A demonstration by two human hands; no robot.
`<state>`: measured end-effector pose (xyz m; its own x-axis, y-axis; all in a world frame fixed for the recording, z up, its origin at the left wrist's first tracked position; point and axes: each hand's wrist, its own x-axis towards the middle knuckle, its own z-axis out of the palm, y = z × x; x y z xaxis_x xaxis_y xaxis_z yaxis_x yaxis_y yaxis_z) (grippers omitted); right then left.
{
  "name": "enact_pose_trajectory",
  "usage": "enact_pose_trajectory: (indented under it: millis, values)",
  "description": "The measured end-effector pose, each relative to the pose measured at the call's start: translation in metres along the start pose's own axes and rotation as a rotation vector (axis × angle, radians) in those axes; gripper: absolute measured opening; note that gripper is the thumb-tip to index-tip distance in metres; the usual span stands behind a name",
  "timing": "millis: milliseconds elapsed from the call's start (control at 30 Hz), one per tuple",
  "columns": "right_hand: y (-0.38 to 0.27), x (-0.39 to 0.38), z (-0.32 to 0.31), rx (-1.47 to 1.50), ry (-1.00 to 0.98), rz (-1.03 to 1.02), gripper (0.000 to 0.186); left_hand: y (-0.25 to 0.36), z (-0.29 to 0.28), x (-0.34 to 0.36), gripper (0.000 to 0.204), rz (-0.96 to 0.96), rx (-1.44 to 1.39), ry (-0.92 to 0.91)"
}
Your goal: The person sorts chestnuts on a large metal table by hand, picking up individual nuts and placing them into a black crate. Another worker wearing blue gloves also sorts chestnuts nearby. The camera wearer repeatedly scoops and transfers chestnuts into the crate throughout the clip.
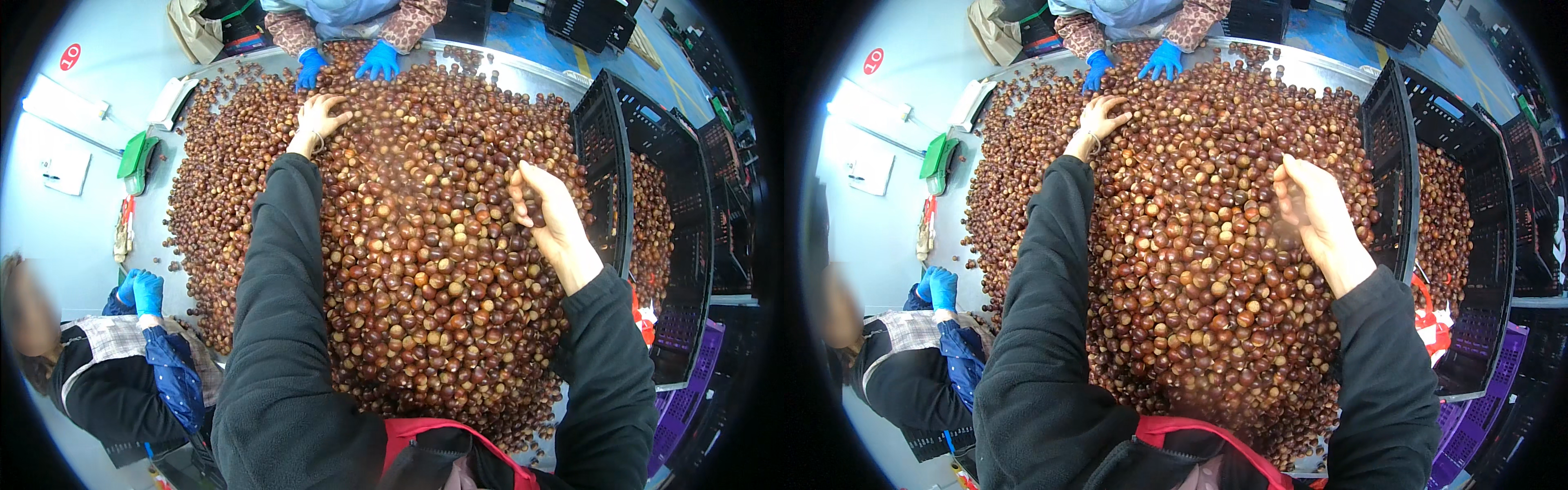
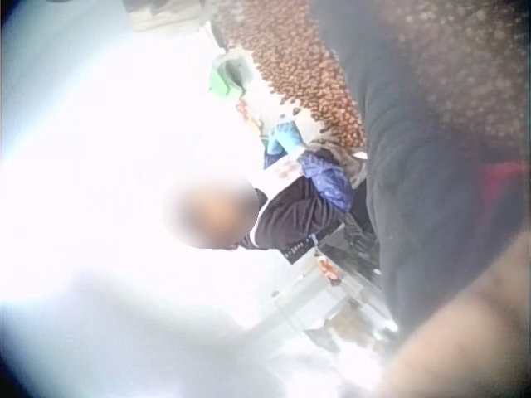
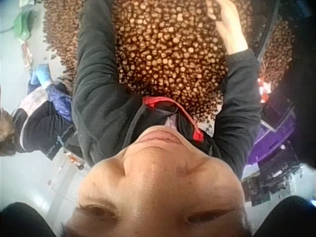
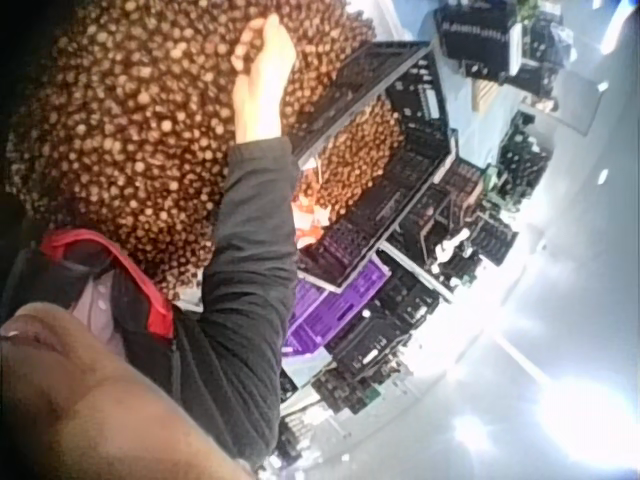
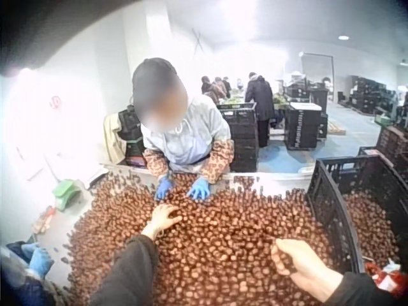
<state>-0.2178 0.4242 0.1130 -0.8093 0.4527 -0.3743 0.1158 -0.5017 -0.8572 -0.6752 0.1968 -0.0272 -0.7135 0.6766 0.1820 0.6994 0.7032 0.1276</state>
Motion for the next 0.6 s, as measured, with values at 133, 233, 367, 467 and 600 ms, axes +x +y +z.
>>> enact_pose_trajectory:
  millis: [133,233,367,467,600]
  values:
    - [0.001,0.001,0.001,-0.012,-0.020,-0.005,0.026,0.009,-0.006,-0.024,0.047,0.106,-0.208,0.047]
    - [0.002,0.002,0.000,0.000,-0.037,-0.028,0.025,0.015,-0.022,-0.047,0.044,0.227,-0.504,-0.084]
    - [0.003,0.003,-0.001,0.008,-0.050,-0.035,0.025,0.034,-0.047,-0.093,0.041,0.272,-0.632,-0.175]
    - [0.003,0.003,-0.001,0.005,-0.060,-0.025,0.025,0.059,-0.066,-0.123,0.038,0.386,-0.704,-0.253]
    - [0.002,0.003,-0.001,0.004,-0.058,-0.025,0.025,0.098,-0.082,-0.171,0.045,0.344,-0.604,-0.240]
